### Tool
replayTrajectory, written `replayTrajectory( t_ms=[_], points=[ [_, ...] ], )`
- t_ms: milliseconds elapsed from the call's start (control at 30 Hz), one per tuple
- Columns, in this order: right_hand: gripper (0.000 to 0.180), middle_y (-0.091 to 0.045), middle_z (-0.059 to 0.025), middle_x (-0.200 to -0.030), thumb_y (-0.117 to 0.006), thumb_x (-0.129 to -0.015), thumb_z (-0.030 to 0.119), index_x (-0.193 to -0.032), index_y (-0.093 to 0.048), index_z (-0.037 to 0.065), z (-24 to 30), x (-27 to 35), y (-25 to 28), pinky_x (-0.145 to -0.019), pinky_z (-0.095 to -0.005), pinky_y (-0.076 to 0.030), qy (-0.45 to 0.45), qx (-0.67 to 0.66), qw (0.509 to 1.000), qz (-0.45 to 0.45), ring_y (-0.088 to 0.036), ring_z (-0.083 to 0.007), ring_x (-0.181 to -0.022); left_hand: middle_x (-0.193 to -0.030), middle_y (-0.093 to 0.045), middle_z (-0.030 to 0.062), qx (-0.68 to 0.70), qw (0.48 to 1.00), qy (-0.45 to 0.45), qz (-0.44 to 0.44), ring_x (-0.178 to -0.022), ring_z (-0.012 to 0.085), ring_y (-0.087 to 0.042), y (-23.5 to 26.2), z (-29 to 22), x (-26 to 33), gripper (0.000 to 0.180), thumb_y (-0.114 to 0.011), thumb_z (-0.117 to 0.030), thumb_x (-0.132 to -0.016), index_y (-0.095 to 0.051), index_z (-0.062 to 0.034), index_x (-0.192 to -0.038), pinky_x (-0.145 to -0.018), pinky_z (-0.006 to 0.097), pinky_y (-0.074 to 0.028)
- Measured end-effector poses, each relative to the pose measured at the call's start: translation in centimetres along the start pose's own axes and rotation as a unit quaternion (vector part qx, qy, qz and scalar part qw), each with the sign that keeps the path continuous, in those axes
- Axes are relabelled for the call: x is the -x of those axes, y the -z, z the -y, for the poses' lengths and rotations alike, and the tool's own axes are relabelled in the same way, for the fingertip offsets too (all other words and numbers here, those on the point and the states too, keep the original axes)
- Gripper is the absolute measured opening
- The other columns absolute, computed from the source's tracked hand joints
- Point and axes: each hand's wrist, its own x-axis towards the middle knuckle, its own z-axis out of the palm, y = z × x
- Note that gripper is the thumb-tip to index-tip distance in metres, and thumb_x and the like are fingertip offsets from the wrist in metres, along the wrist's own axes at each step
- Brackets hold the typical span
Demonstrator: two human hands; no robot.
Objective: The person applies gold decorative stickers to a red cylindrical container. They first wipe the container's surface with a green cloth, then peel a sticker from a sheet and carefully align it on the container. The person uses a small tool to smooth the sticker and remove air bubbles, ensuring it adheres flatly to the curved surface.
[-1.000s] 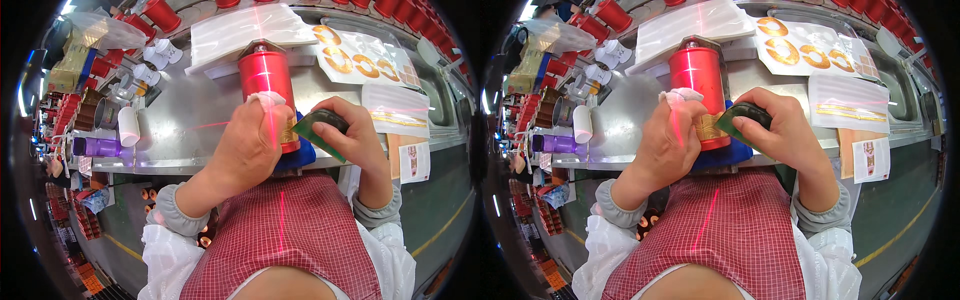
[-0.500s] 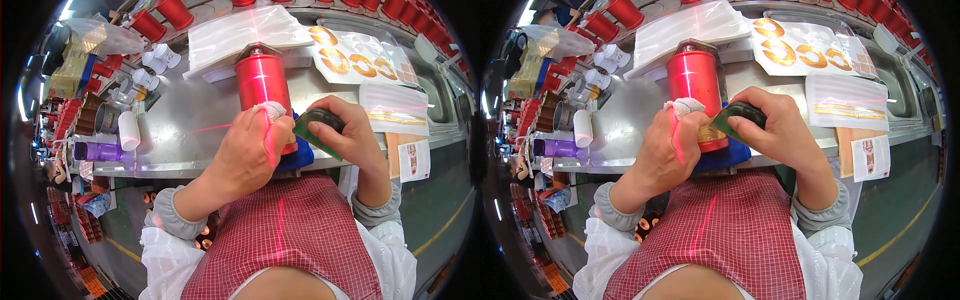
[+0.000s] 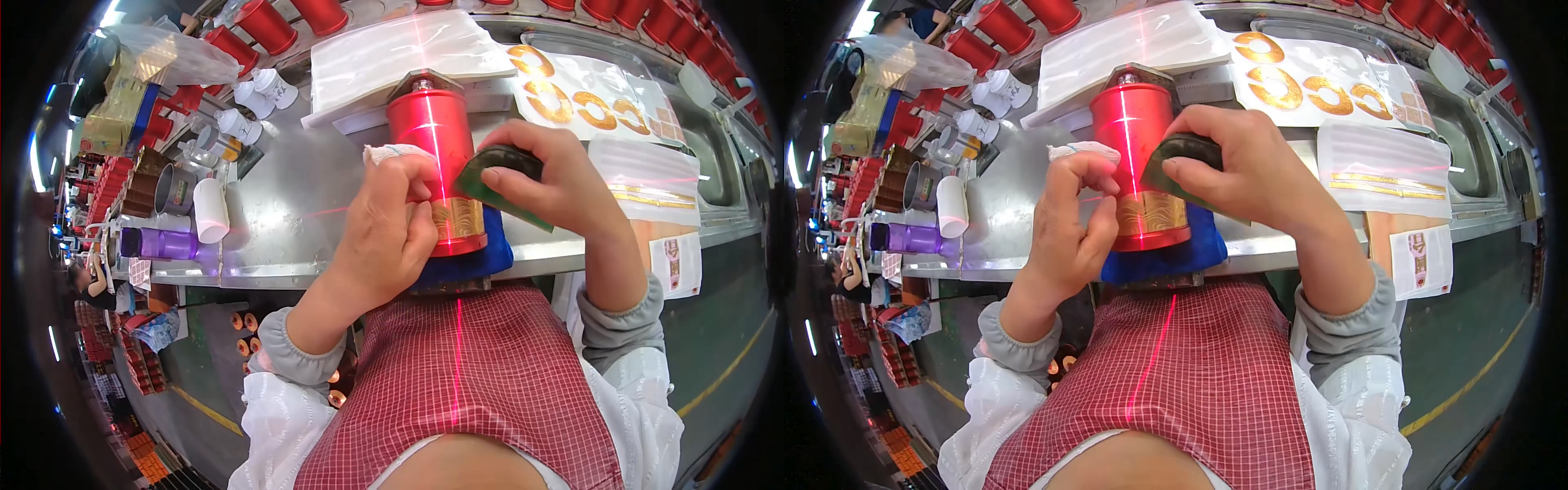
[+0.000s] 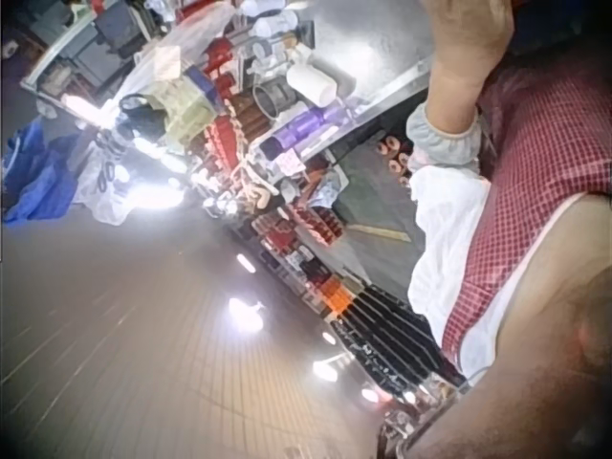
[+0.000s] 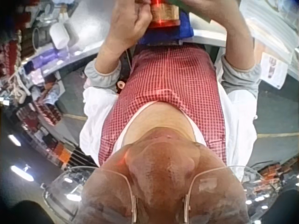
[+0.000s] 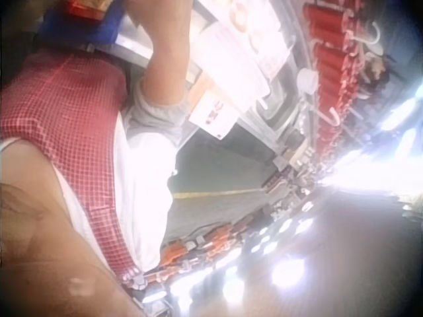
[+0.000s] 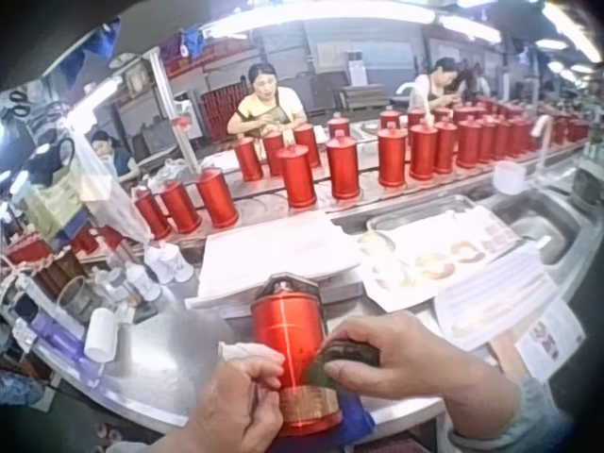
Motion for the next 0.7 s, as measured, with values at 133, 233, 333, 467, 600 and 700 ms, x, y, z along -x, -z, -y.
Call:
replayTrajectory(
  t_ms=[133,233,333,467,600,700],
  points=[
    [0.024,-0.066,-0.0115,-0.076,-0.069,-0.077,0.015,-0.097,-0.065,0.001,0.4,-2.5,1.0,-0.064,-0.0320,-0.051,0.049,0.039,0.993,0.097,-0.063,-0.0184,-0.067,-0.103,-0.052,0.0115,0.038,0.997,0.047,-0.049,-0.090,0.0172,-0.057,-0.5,0.5,1.2,0.031,-0.051,0.008,-0.081,-0.048,0.0016,-0.111,-0.084,0.031,-0.047],
    [0.025,-0.067,-0.0099,-0.076,-0.069,-0.076,0.014,-0.097,-0.067,0.001,1.0,-4.3,2.0,-0.065,-0.0318,-0.051,0.071,0.002,0.978,0.197,-0.062,-0.0176,-0.067,-0.104,-0.053,0.0126,0.038,0.995,0.054,-0.076,-0.092,0.0199,-0.055,-0.9,1.0,2.1,0.030,-0.052,0.008,-0.080,-0.049,0.0011,-0.109,-0.085,0.032,-0.046],
    [0.024,-0.067,-0.0087,-0.077,-0.069,-0.076,0.013,-0.097,-0.067,0.001,1.0,-5.4,2.3,-0.064,-0.0301,-0.050,0.077,0.029,0.979,0.184,-0.061,-0.0161,-0.068,-0.105,-0.055,0.0154,0.027,0.994,0.045,-0.093,-0.090,0.0270,-0.055,-1.3,1.1,2.3,0.030,-0.056,0.006,-0.078,-0.051,0.0003,-0.107,-0.082,0.036,-0.046],
    [0.026,-0.064,-0.0074,-0.076,-0.069,-0.076,0.013,-0.100,-0.068,0.001,1.0,-6.2,1.9,-0.064,-0.0285,-0.050,0.057,0.003,0.955,0.292,-0.059,-0.0129,-0.068,-0.107,-0.055,0.0169,-0.005,0.994,0.043,-0.096,-0.096,0.0315,-0.055,-1.3,1.0,2.6,0.031,-0.058,0.003,-0.078,-0.052,-0.0004,-0.108,-0.088,0.039,-0.044],
    [0.026,-0.064,-0.0052,-0.077,-0.069,-0.078,0.014,-0.101,-0.067,0.001,-0.4,-6.0,1.8,-0.065,-0.0277,-0.049,0.049,0.002,0.974,0.219,-0.058,-0.0111,-0.071,-0.109,-0.055,0.0182,-0.009,0.994,0.063,-0.085,-0.102,0.0338,-0.053,-1.4,1.1,2.6,0.033,-0.059,0.001,-0.077,-0.053,-0.0010,-0.110,-0.092,0.041,-0.041],
    [0.027,-0.065,-0.0049,-0.080,-0.069,-0.079,0.014,-0.103,-0.067,0.002,0.3,-5.8,1.5,-0.068,-0.0267,-0.050,0.032,-0.042,0.955,0.291,-0.059,-0.0103,-0.074,-0.112,-0.054,0.0191,-0.020,0.995,0.050,-0.079,-0.107,0.0345,-0.052,-1.4,1.4,2.4,0.034,-0.059,0.000,-0.076,-0.054,-0.0010,-0.110,-0.095,0.041,-0.040]
  ],
)
